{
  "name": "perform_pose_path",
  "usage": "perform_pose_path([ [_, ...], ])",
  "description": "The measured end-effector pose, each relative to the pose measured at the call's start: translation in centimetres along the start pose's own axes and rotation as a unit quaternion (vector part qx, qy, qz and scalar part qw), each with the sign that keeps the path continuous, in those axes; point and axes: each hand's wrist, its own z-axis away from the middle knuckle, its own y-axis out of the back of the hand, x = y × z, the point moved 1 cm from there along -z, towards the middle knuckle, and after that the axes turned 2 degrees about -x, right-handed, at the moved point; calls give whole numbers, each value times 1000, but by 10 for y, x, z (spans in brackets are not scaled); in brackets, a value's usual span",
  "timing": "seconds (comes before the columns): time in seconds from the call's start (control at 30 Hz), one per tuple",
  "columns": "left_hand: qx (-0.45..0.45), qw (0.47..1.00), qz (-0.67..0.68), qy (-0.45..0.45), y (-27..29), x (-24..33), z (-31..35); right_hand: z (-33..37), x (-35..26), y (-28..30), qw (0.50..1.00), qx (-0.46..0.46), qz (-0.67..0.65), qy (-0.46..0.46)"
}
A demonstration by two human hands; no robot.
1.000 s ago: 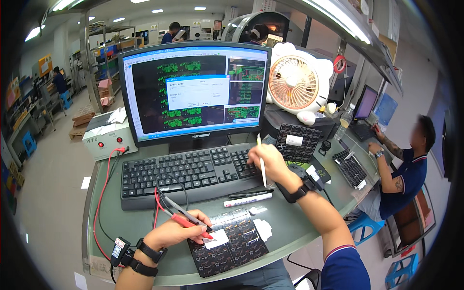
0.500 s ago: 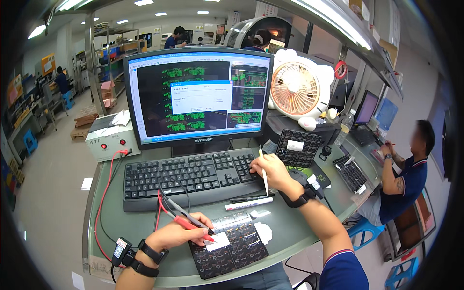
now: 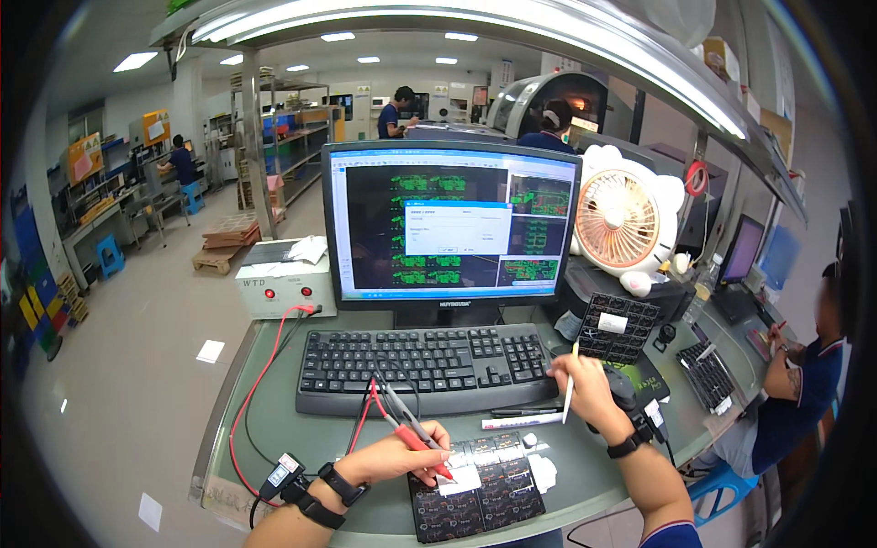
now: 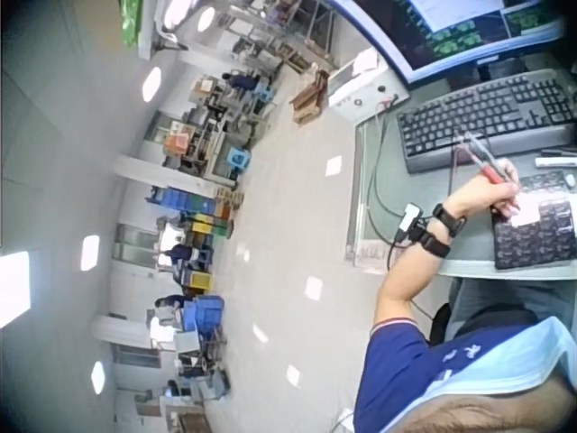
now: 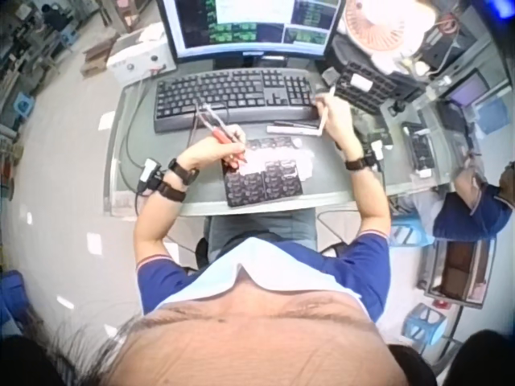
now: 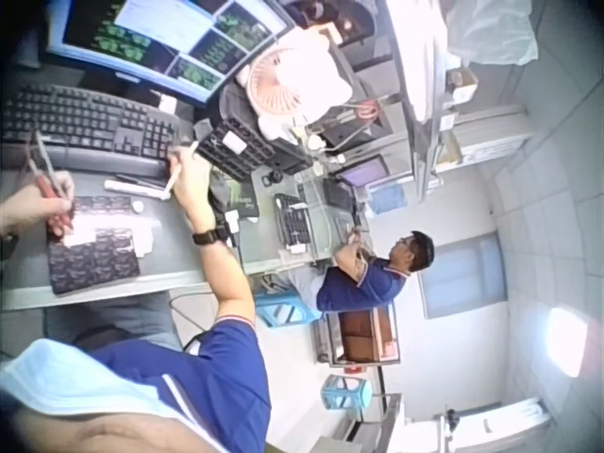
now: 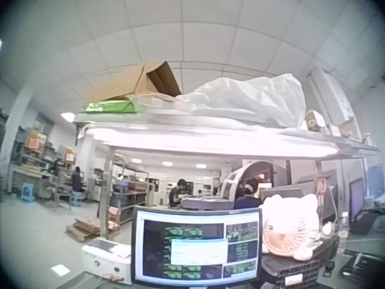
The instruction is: The recorder is using a multimeter probe and a marker to inspect and mark specific points on an array of small circuit boards while referencing a schematic on a computer monitor.
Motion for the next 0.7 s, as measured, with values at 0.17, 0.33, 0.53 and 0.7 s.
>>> perform_pose_path([
  [0.17, 63, 994, 27, -85, 10, -2, 1, 3, 8, 2, 1000, 15, -15, -2],
  [0.33, 230, 940, -135, -213, 26, 7, 7, 2, -4, 11, 996, 12, -83, 12],
  [0.53, 376, 839, -318, -231, 24, 8, 11, 8, -25, 15, 968, -142, -191, 75],
  [0.7, 382, 847, -308, -204, 22, 14, 9, 8, -31, 14, 971, -165, -101, 139],
])
